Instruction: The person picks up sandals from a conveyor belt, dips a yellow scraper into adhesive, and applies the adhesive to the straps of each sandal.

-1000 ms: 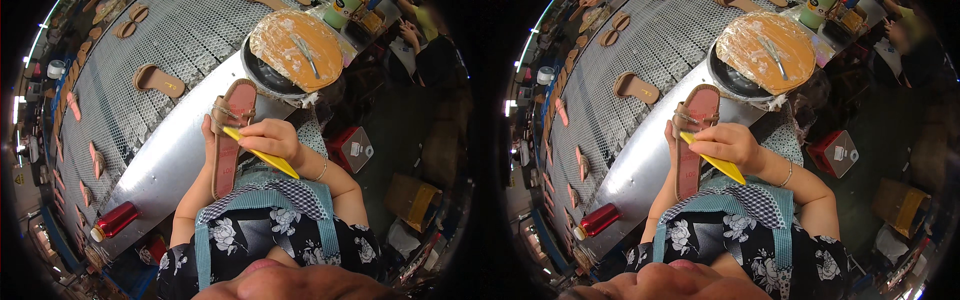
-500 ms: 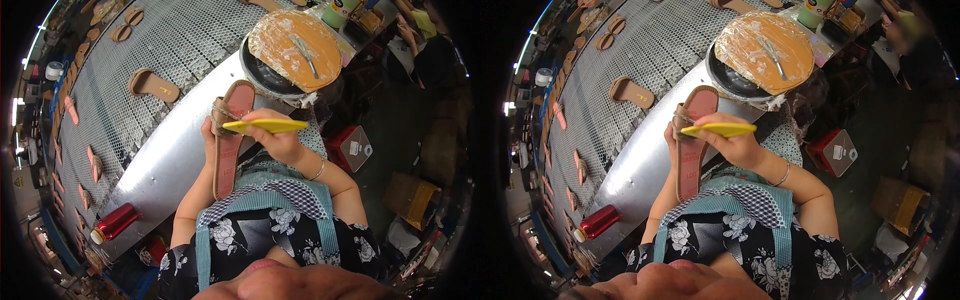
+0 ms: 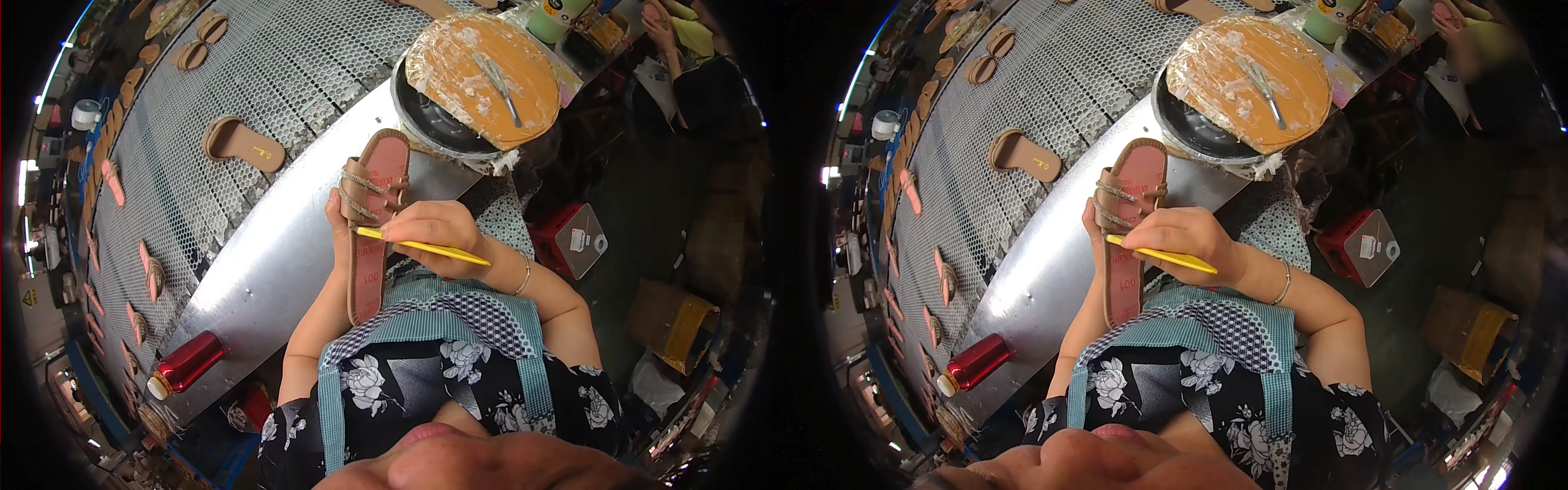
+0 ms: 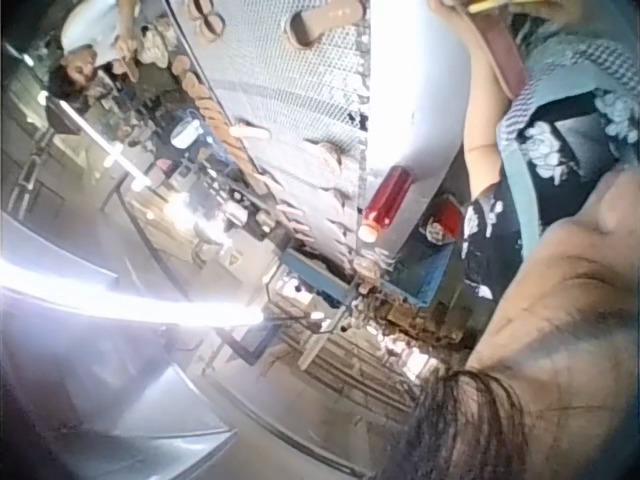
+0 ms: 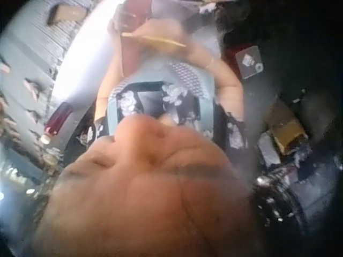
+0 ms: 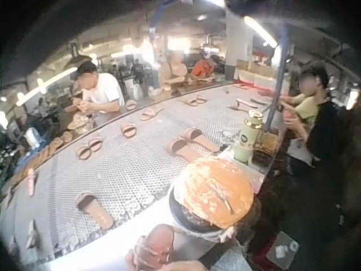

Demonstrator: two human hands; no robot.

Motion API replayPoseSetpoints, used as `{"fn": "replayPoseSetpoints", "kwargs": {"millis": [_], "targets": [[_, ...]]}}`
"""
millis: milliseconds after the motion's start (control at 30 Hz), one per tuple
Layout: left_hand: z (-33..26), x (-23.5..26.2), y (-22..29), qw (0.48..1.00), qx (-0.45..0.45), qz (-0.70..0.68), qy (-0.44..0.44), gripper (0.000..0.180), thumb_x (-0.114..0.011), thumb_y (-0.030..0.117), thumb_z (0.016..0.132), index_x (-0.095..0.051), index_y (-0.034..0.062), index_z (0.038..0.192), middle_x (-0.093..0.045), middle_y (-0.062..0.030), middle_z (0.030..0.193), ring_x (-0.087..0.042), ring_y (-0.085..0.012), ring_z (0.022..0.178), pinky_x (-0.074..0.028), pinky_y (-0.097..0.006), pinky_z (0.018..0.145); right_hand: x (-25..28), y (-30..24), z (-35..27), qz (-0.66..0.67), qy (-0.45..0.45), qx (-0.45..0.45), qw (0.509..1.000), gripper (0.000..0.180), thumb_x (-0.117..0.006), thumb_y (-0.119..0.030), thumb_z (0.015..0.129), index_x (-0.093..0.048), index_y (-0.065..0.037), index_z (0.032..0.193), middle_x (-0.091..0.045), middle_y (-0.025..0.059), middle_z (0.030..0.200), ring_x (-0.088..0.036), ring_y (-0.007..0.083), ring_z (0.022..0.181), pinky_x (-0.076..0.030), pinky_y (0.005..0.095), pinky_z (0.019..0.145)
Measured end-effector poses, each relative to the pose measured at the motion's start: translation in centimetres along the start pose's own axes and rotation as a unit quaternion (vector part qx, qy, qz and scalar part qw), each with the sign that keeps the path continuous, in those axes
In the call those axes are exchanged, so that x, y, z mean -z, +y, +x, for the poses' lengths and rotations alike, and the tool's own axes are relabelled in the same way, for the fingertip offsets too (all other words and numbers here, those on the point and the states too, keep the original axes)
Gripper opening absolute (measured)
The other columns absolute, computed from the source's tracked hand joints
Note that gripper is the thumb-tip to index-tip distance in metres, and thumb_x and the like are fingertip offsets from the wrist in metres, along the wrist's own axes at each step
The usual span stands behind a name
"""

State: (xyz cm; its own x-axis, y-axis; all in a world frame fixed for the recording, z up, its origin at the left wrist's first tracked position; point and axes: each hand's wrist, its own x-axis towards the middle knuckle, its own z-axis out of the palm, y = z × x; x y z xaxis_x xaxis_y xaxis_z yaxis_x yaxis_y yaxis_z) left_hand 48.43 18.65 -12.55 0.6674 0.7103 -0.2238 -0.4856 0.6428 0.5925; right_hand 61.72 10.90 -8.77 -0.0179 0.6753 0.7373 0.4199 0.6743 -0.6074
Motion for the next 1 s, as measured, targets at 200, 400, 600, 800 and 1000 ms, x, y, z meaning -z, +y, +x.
{"fn": "replayPoseSetpoints", "kwargs": {"millis": [200,400,600,800,1000], "targets": [[0.5,-0.3,-0.6,0.995,-0.013,-0.060,0.075,0.069,-0.033,0.061,0.089,-0.047,0.0046,0.126,-0.058,-0.0122,0.108,-0.057,-0.0228,0.098,-0.047,-0.038,0.087,0.5,1.0,-0.4,0.056,0.078,-0.144,0.985,0.016,-0.061,-0.008,0.089,-0.062,-0.002,0.103,-0.064,0.0083,0.092,-0.060,0.0127,0.075,-0.049,0.0235,0.066],[4.3,6.4,2.1,0.939,0.162,-0.222,-0.205,0.072,-0.034,0.061,0.088,-0.043,0.0033,0.131,-0.056,-0.0193,0.112,-0.057,-0.0294,0.092,-0.047,-0.038,0.079,3.2,2.1,0.9,0.063,0.190,-0.204,0.958,0.021,-0.061,-0.011,0.091,-0.060,-0.002,0.109,-0.062,0.0020,0.095,-0.052,0.0049,0.067,-0.044,0.0177,0.060],[-0.5,7.0,9.7,0.959,-0.097,0.255,-0.076,0.066,-0.052,0.036,0.086,-0.039,-0.0112,0.131,-0.054,-0.0266,0.118,-0.056,-0.0366,0.110,-0.049,-0.042,0.092,9.5,3.6,3.0,-0.091,0.086,-0.292,0.948,0.017,-0.062,-0.012,0.088,-0.063,-0.001,0.102,-0.064,0.0036,0.085,-0.057,0.0095,0.074,-0.046,0.0236,0.067],[-0.6,7.8,10.9,0.964,-0.193,0.182,-0.023,0.049,-0.034,0.034,0.102,-0.035,-0.0006,0.136,-0.055,-0.0109,0.120,-0.056,-0.0196,0.102,-0.047,-0.033,0.085,11.3,5.8,3.4,-0.201,-0.177,-0.350,0.898,0.020,-0.063,-0.017,0.086,-0.064,-0.001,0.099,-0.065,0.0060,0.084,-0.061,0.0160,0.079,-0.048,0.0296,0.075],[-0.3,9.3,9.5,0.966,-0.241,0.075,0.051,0.046,-0.032,0.033,0.102,-0.040,-0.0018,0.131,-0.052,-0.0149,0.126,-0.053,-0.0254,0.115,-0.041,-0.041,0.100,12.8,6.1,3.7,-0.010,-0.045,-0.496,0.867,0.023,-0.064,-0.022,0.086,-0.065,-0.001,0.096,-0.062,0.0023,0.073,-0.054,0.0081,0.057,-0.044,0.0228,0.052]]}}
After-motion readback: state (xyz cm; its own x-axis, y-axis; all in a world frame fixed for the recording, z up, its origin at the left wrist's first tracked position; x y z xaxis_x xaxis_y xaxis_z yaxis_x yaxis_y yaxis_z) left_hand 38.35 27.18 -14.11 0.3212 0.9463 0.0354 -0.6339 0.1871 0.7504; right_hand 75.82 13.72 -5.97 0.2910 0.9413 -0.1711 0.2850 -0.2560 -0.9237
